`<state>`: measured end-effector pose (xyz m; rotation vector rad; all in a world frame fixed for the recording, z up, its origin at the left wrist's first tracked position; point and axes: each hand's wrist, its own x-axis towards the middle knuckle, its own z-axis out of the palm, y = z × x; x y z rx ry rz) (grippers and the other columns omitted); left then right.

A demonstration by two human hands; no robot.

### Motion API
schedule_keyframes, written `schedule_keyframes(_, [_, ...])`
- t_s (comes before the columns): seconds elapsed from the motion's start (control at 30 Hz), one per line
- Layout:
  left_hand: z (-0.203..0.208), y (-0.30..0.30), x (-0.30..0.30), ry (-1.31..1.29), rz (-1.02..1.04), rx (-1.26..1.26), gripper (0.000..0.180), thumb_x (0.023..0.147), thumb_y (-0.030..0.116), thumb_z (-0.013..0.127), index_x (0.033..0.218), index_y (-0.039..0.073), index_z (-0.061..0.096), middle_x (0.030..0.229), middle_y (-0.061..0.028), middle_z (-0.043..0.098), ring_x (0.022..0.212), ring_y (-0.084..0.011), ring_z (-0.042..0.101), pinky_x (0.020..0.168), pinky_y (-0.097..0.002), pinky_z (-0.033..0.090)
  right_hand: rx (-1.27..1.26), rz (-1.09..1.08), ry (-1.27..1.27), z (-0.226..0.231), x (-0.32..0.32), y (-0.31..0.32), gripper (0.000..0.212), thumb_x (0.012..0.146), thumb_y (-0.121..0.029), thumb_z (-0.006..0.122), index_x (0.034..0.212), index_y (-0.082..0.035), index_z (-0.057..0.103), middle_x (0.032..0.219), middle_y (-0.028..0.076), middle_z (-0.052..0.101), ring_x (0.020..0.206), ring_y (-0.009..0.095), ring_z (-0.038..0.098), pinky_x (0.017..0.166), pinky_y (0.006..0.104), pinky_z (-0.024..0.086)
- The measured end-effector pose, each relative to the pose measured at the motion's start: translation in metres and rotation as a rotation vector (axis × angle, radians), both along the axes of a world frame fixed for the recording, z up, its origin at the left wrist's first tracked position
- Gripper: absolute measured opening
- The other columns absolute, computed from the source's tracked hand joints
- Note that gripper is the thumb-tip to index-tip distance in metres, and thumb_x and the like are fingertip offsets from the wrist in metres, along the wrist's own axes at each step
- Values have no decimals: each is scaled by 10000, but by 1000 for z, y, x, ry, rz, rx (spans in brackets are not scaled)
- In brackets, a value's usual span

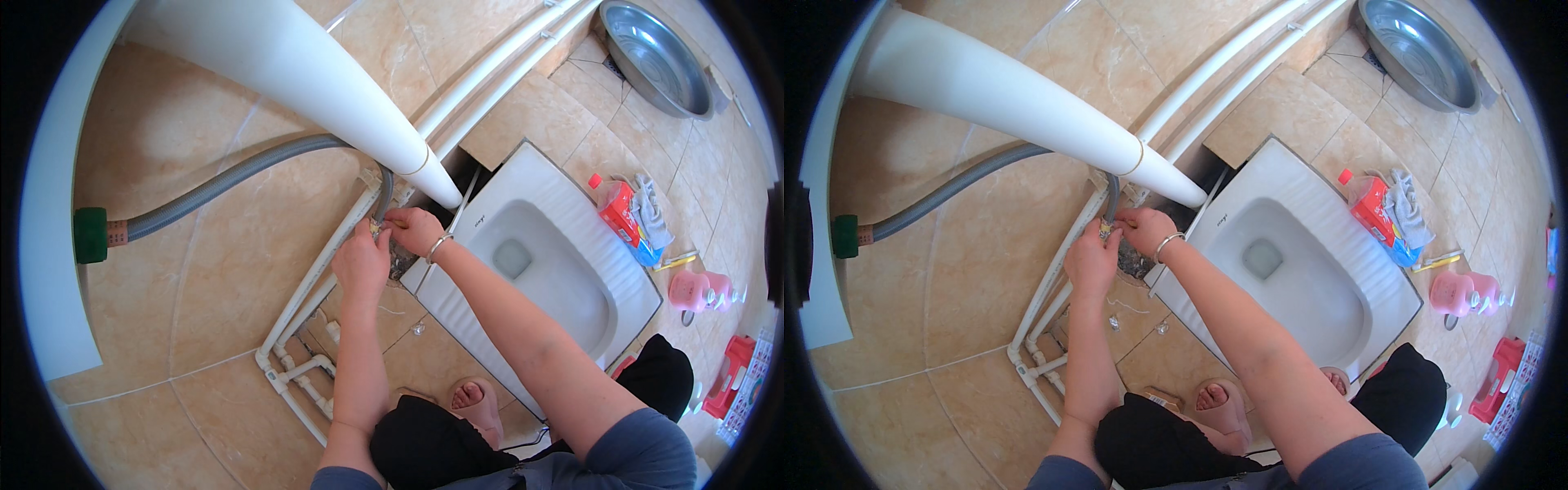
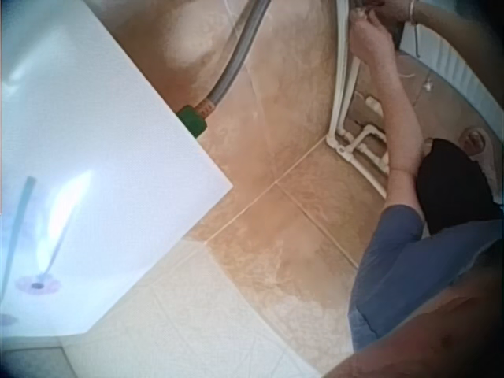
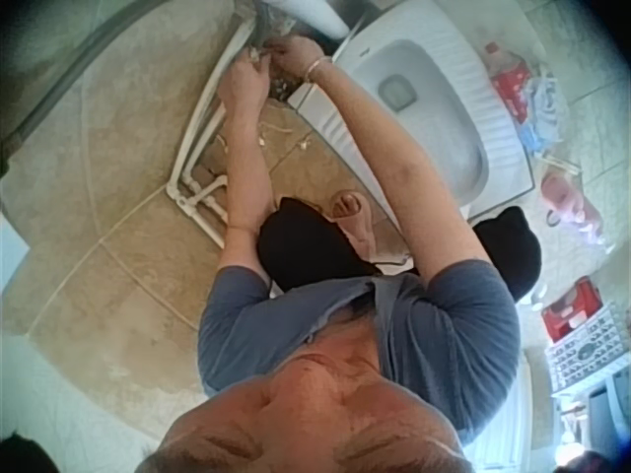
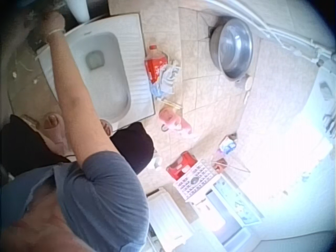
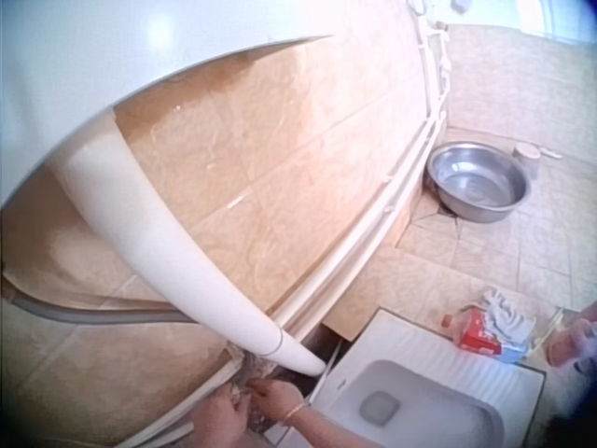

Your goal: The person applies yellow sealing tape to a pipe joint on the wall and later wraps a different pipe joint near the floor with a piece of foil.

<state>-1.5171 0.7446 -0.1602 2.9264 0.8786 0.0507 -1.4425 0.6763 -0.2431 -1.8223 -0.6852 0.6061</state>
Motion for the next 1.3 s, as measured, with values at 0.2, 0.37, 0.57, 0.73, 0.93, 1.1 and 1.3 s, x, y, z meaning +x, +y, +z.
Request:
schedule_keyframes(0.2, [1,-1,2,10,80,-40,263,787,237,530,985,65,558,752,-170,608,712,-343,586,620,-437,450,360,182,782,-19,10,-9,309,848,-240,476,1014,1,578,787,-4,615,660,90,495,607,232,428])
schedule_keyframes(0.37, [3,-3,4,21,71,-54,251,794,233,519,973,60,555,745,-173,606,709,-346,586,613,-443,447,184,49,331,-12,4,-4,255,802,-242,501,1002,-126,608,768,55,634,694,193,587,628,309,461])
schedule_keyframes(0.57, [-4,2,2,5,48,-33,227,802,227,506,955,66,551,733,-172,604,702,-352,582,604,-449,443,-211,-130,-9,16,-9,11,209,762,-250,493,907,-198,634,796,125,615,737,297,592,652,388,475])
schedule_keyframes(0.73, [1,0,4,38,50,-53,198,807,221,496,913,60,543,709,-172,601,680,-349,585,584,-452,442,-138,-151,111,11,-9,18,214,753,-214,498,915,-166,630,794,135,614,739,313,589,658,385,472])
schedule_keyframes(0.93, [-3,-4,4,91,50,13,207,804,207,496,950,63,526,669,-171,598,643,-339,591,566,-452,442,215,-87,339,-14,0,20,226,736,-163,503,924,-115,619,816,157,609,768,328,582,679,372,467])
schedule_keyframes(1.1, [-3,-3,2,63,63,6,222,799,199,498,967,57,525,670,-166,600,649,-338,592,572,-446,445,-114,-166,158,18,-6,19,222,733,-160,527,912,-63,616,788,164,611,754,297,600,675,346,466])
schedule_keyframes(1.3, [0,-3,4,81,49,-16,216,801,200,496,968,67,529,682,-175,599,660,-348,590,576,-443,446,104,-397,783,-12,-9,35,245,746,-212,524,912,-64,628,827,147,618,799,308,594,704,354,460])
